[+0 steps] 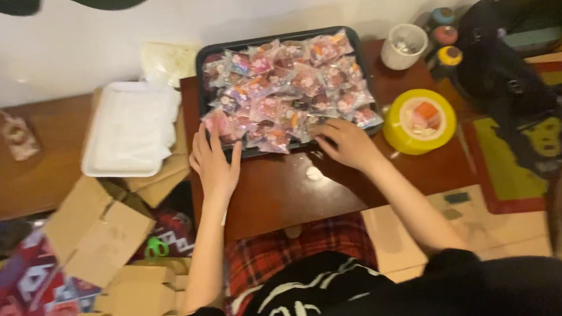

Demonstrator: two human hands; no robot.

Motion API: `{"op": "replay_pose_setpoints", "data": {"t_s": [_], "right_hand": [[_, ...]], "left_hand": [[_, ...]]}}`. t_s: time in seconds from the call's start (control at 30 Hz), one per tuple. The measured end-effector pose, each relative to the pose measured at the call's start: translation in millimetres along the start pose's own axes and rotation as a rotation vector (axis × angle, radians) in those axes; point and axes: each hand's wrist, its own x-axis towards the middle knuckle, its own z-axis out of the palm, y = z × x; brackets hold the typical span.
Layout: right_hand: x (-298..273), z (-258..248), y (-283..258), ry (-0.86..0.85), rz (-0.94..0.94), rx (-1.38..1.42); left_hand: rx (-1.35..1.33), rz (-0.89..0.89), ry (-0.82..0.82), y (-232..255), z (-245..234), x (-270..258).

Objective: Folding small cardboard boxes and filling them with small packaged items.

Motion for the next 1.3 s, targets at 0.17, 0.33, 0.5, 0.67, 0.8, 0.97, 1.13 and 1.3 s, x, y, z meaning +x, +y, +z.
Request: {"op": "replay_pose_setpoints", "data": {"t_s": [0.17,0.33,0.5,0.67,0.8,0.97,1.13,1.3], "right_hand": [[5.7,8.0,2.0,0.015,0.003,0.006],[9.7,-0.7,-10.6,-0.013,-0.025,0.001],[12.9,8.8,-14.2,0.015,-0.061,0.014],[28.3,6.1,-12.0,-0.016,-0.007,0.07],[32.4,20.6,-8.4,0.062,-0.045,0.057],[26.0,31.2,-12.8,0.102,-0.088,0.062],[23.8,34.0,-11.5,0.119,-0.018,0.094],[21.7,33.3,-10.8,0.1,-0.059,0.049]], "left_hand": [[0.131,0.193,-0.049,27.7,4.5,-16.7],[-0.013,0.492,-0.12,32.4,-8.3,-24.8],[-0.045,0.363,-0.05,10.1,-26.1,-30.8],[-0.026,0.119,0.045,-8.3,-55.6,-47.1],[0.025,-0.018,0.112,-28.1,-59.1,-66.6],[-0.017,-0.133,0.154,-50.1,-62.5,-93.9],[-0.171,-0.174,0.097,-54.5,-65.5,-85.7],[-0.316,-0.189,0.126,-108.3,-43.2,-104.7]]}}
